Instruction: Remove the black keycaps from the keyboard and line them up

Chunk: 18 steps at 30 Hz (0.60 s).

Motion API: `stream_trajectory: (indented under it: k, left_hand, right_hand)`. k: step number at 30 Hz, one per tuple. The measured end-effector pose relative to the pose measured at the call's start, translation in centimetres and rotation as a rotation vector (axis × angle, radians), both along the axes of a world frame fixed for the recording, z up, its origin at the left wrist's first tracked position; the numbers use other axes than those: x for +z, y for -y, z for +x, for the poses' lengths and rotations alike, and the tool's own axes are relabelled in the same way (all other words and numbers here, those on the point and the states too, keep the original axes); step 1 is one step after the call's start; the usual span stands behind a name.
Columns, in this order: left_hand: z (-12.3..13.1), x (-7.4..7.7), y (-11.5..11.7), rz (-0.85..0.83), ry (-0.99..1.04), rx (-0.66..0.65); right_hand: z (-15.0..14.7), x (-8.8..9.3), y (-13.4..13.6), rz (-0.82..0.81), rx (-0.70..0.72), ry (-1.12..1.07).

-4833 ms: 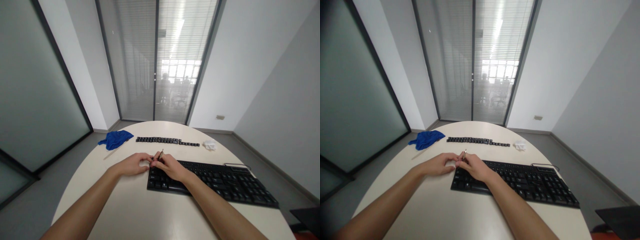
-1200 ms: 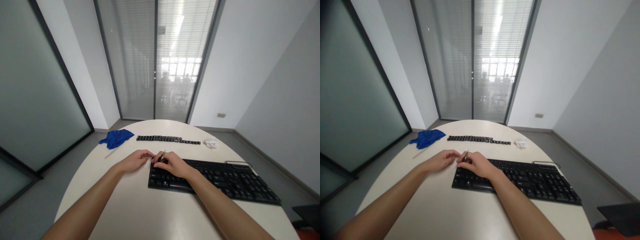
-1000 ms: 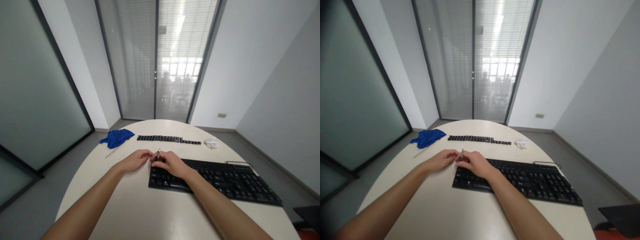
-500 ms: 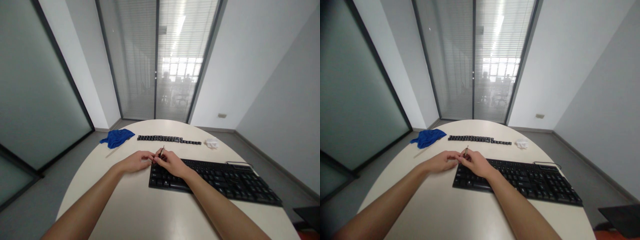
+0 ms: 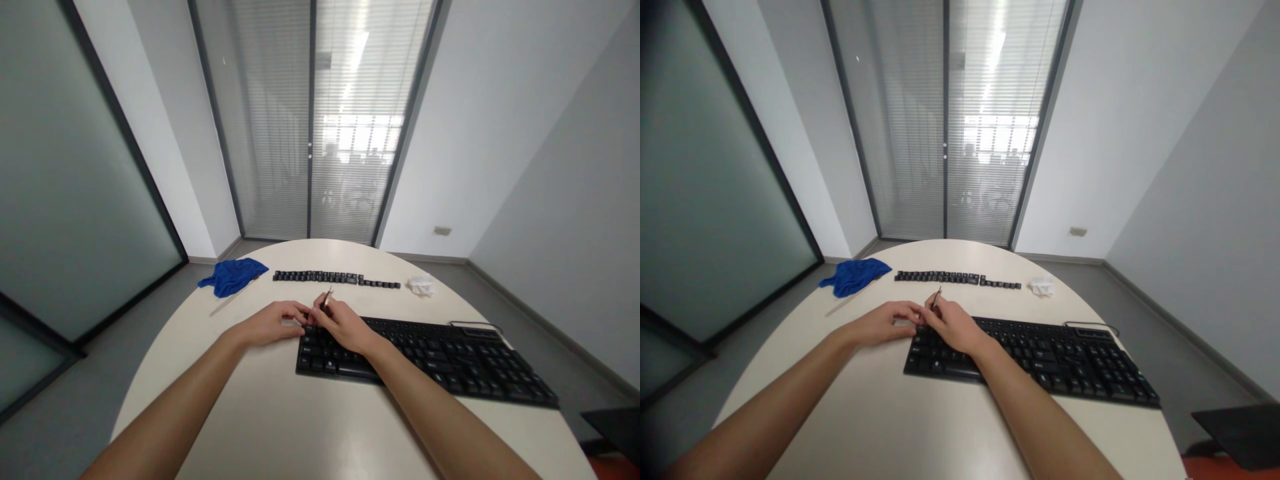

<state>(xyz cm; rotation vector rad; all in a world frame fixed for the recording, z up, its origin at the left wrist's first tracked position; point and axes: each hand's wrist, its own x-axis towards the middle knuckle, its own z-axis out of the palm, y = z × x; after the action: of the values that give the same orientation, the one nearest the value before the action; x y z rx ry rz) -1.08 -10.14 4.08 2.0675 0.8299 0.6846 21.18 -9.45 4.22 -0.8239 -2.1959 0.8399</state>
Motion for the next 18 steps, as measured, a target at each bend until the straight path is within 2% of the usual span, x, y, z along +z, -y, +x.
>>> stream_trajectory:
  k: [8, 12, 18]
  left_hand:
    - [0.4, 0.5, 0.4, 0.024, -0.005, 0.049]
    - [0.8, 0.4, 0.5, 0.009, 0.018, 0.075]
    - [1.4, 0.2, 0.5, 0.0, 0.035, 0.184]
  right_hand:
    - [-0.1, -1.0, -0.4, -0.18, -0.011, -0.167]
    - [-0.1, -1.1, -0.5, -0.219, -0.029, -0.206]
    - [0.0, -1.0, -0.9, -0.284, -0.076, -0.323]
